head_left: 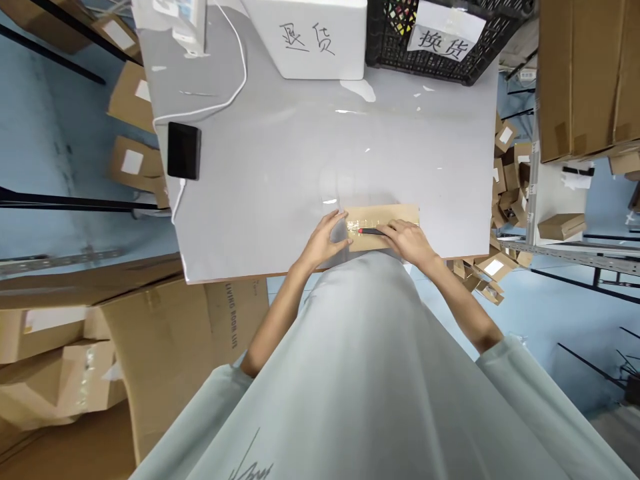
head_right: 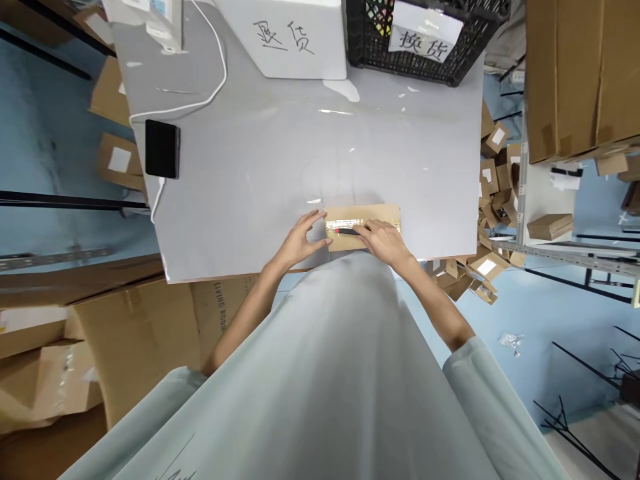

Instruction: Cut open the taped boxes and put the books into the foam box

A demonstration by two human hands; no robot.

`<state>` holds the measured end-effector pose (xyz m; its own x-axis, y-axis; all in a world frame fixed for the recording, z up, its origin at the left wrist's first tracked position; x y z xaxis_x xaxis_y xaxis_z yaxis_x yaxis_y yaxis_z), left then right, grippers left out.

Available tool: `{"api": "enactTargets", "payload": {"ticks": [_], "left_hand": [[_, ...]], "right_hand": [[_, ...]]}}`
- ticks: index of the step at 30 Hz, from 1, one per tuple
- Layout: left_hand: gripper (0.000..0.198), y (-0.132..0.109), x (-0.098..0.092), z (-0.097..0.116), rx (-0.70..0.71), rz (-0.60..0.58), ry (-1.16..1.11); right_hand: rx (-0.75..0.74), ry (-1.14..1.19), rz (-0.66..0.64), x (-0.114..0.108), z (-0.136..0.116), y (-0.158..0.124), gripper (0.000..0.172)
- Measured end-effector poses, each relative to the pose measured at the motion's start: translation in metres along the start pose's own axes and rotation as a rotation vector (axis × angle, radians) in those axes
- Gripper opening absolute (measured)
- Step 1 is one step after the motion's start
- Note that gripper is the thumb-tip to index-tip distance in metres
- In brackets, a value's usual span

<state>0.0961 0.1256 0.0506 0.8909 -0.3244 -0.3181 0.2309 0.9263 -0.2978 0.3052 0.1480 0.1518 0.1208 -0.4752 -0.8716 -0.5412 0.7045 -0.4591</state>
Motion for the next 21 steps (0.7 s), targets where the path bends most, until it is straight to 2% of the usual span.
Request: {"api": "enactTargets", "payload": {"ticks": [5, 13, 21], "left_hand": [[0.078, 0.001, 0.003, 0.0, 0.003, -0.035, -0.045], [0.081, -0.003, 0.006, -0.003, -0.002, -0.052, -0.146], [0.08, -0.001, 0.002, 0.002, -0.054, -0.05, -0.094]], "right_hand": [[-0.041, -0.133, -0.101, -0.01, -0.018, 0.018, 0.043], [-0.03, -0.24, -0.163, -0.019, -0.035, 0.018, 0.05], [0.044, -0.323, -0.211, -0.024, -0.062, 0.024, 0.048]]}}
Point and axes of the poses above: each hand's wrist, its own y-axis towards the middle knuckle, its own x-axis out of the palm, z = x × y, the point moved 9 cm from there along y, towards the middle knuckle, and after that the axes turned 8 degrees about -y, right-handed, at the moved point
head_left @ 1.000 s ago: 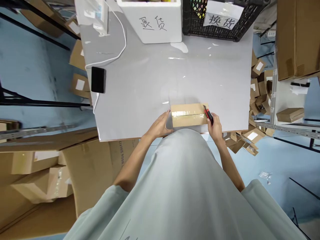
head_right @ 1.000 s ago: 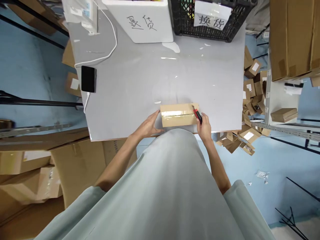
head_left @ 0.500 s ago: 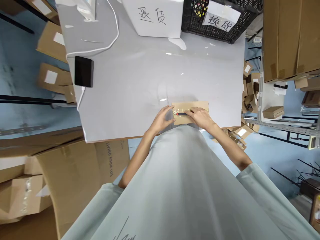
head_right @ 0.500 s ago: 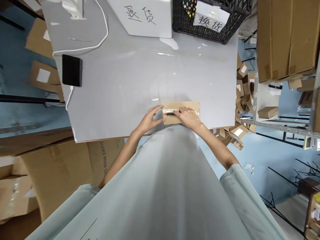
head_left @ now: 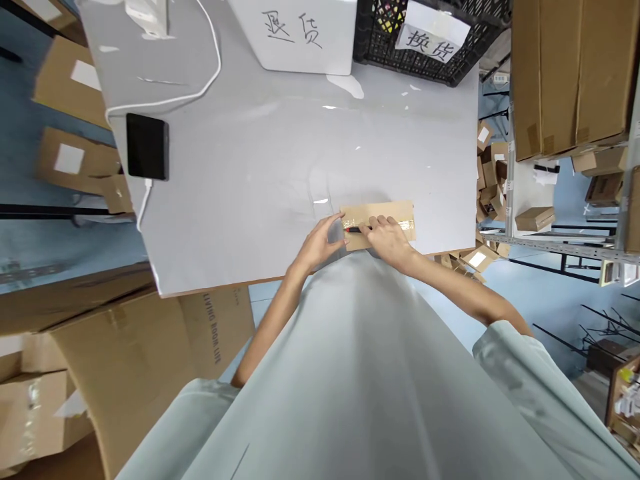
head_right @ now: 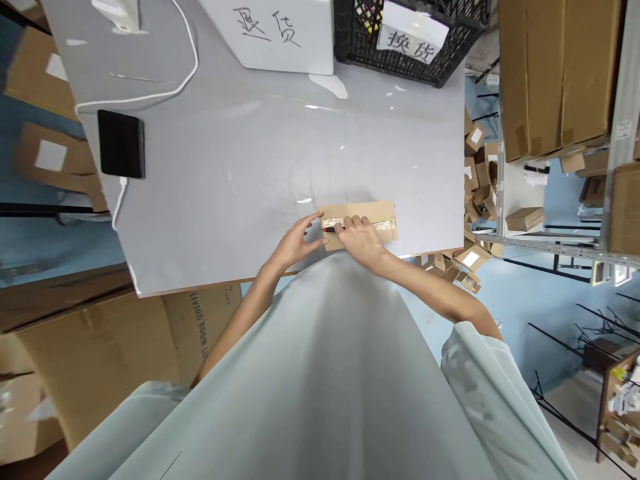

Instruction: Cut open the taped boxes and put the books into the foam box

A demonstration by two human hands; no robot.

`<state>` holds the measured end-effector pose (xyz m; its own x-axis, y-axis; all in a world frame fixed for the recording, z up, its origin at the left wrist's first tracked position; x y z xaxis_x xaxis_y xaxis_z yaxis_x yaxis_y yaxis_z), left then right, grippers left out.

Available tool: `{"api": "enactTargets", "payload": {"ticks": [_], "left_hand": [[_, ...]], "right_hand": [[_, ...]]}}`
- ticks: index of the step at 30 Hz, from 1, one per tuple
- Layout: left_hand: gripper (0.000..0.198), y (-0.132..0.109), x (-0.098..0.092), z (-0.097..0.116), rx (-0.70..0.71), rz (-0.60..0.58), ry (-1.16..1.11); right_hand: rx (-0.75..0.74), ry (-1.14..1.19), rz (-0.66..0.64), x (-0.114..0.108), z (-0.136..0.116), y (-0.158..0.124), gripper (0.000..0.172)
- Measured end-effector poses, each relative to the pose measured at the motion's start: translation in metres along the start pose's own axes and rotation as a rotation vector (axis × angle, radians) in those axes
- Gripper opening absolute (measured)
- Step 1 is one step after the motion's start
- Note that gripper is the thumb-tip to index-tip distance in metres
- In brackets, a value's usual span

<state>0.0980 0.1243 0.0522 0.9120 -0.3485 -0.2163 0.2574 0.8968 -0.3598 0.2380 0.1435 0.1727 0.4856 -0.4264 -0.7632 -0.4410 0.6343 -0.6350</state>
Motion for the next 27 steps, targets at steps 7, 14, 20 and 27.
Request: {"api": "enactTargets", "payload": {"ticks": [7, 14, 20, 27], "left_hand": [[0.071, 0.005, 0.005, -0.018, -0.043, 0.01, 0.163], [0.079, -0.016, 0.022, -0.029, -0.082, 0.095, 0.135], [0.078, 0.012, 0.04, 0.035, 0.079, 0.035, 0.13], [0.068, 0.03, 0.045, 0.02, 0.053, -0.023, 0.106]], "right_hand": [[-0.008, 0.001, 0.017, 0.006, 0.016, -0.012, 0.049], [-0.058, 0.04, 0.031, 0.03, 0.059, -0.016, 0.052], [-0.083, 0.104, 0.073, 0.041, 0.07, -0.02, 0.05], [-0.037, 0.184, 0.125, 0.043, 0.079, -0.023, 0.045]]}}
Point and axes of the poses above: each hand's wrist, its own y-axis towards the middle knuckle, its own x-axis out of the palm, z = x × y, the point moved 9 cm from there along y, towards the middle knuckle, and after that the axes turned 8 degrees about -y, right-handed, at the moved point
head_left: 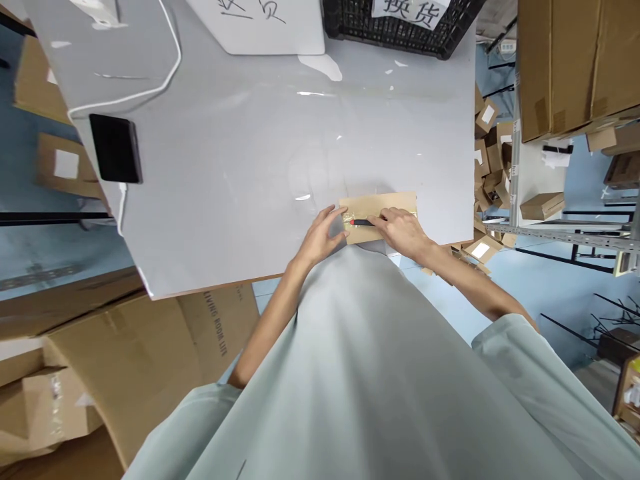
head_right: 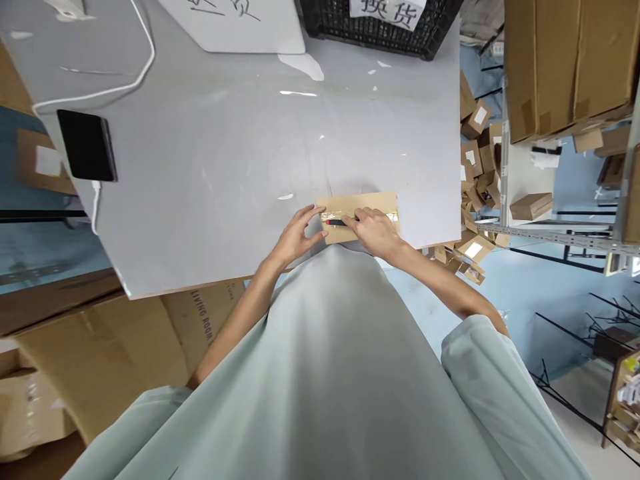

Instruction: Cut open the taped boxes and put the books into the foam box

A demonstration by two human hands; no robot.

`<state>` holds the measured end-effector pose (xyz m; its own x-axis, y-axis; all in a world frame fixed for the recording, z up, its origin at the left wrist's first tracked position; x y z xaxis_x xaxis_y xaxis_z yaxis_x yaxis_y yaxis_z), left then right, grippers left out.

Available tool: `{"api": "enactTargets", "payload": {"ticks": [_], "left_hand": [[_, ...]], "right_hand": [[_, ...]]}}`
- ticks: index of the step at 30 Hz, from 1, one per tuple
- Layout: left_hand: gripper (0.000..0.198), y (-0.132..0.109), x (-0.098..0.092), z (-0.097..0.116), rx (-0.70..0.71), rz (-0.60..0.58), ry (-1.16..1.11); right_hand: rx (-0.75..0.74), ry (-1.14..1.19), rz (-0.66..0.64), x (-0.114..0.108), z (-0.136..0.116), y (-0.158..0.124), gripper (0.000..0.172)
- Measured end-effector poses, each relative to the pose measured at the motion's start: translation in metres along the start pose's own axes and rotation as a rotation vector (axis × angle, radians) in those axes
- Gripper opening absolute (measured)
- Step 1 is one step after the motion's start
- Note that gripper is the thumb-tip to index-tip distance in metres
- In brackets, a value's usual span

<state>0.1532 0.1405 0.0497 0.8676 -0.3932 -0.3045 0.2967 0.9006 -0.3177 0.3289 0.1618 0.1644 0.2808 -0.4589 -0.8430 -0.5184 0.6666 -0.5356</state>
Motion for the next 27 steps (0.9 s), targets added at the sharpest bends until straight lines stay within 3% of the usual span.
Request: {"api": "enactTargets", "payload": {"ticks": [10, 21, 27], "left_hand": [[0.069, 0.001, 0.0, 0.002, 0.036, 0.002, -0.035], [0.074, 0.004, 0.005, -0.011, -0.037, 0.004, -0.109], [0.075, 0.003, 0.006, -0.017, -0.061, 0.008, -0.162]], "right_hand": [[-0.007, 0.001, -0.02, 0.002, -0.001, 0.011, 0.045], [-0.077, -0.01, -0.066, -0.013, 0.001, 0.02, 0.049], [-0.088, -0.035, -0.061, -0.009, -0.001, 0.022, 0.047]]}}
Point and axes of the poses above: each hand's wrist, its own y-axis towards the middle knuckle, its own x-axis out of the palm, z = x × y, the point moved 9 cm from there along y, towards the middle knuckle, and after that the axes turned 8 degrees about -y, right-handed, at the moved point
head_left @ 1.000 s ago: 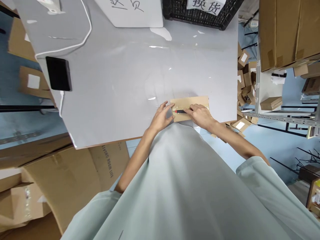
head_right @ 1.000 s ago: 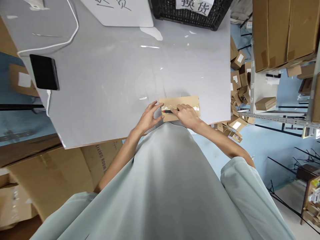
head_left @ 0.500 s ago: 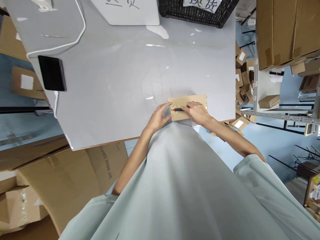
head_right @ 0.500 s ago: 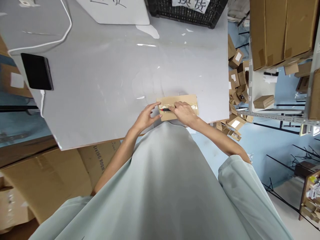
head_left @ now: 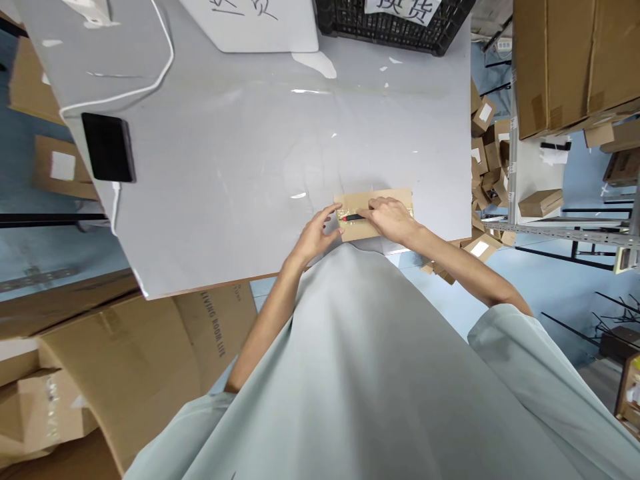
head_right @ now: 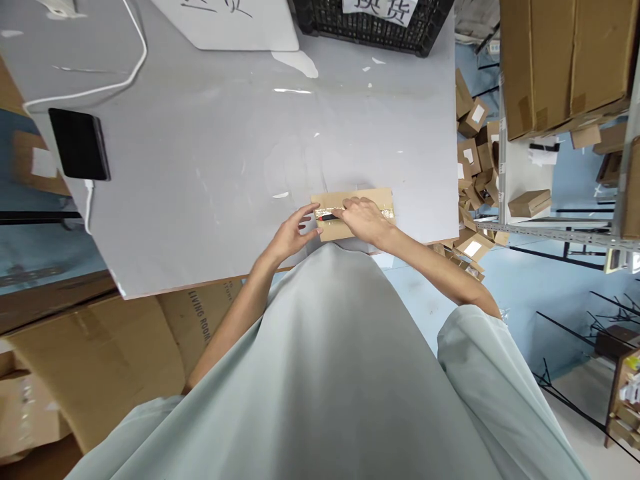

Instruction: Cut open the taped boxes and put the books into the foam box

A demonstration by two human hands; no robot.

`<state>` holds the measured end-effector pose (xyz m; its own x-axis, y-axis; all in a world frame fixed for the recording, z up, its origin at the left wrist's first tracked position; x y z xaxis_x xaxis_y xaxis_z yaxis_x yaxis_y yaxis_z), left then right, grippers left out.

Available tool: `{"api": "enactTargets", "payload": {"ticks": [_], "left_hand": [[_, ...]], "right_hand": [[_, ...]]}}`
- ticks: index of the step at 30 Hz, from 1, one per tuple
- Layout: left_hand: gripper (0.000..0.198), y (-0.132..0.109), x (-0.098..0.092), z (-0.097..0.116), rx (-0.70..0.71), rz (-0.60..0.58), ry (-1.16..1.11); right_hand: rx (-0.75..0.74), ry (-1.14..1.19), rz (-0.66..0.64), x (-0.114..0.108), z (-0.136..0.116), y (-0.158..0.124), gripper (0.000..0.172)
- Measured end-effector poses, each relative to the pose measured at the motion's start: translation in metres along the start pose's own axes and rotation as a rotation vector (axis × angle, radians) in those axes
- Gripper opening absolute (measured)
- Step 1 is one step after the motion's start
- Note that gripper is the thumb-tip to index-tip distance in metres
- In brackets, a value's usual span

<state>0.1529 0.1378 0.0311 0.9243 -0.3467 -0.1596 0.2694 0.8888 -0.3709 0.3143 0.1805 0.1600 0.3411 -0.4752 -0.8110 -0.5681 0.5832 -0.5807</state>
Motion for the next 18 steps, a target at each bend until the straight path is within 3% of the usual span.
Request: {"api": "enactTargets", "payload": {"ticks": [9, 13, 18], "left_hand": [[0.074, 0.003, -0.001, 0.0, -0.004, 0.043, 0.051], [0.076, 0.001, -0.003, -0.006, -0.066, 0.11, 0.085], [0.076, -0.004, 0.0, -0.008, -0.115, 0.125, 0.068]], "right_hand": [[0.043, -0.122, -0.012, -0.005, -0.018, -0.001, 0.047], [0.15, -0.137, -0.081, -0.002, 0.028, -0.026, 0.047], [0.331, -0.082, -0.095, 0.025, 0.123, -0.087, 0.045]]}}
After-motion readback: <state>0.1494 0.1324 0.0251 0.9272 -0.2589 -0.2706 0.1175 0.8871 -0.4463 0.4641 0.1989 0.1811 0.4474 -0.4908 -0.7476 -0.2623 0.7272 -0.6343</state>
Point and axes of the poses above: each hand's wrist, its own y-axis towards the middle knuckle, its own x-axis out of the palm, z = x × y, the point moved 9 cm from there along y, towards the middle knuckle, and after that the axes turned 8 degrees about -y, right-handed, at the moved point
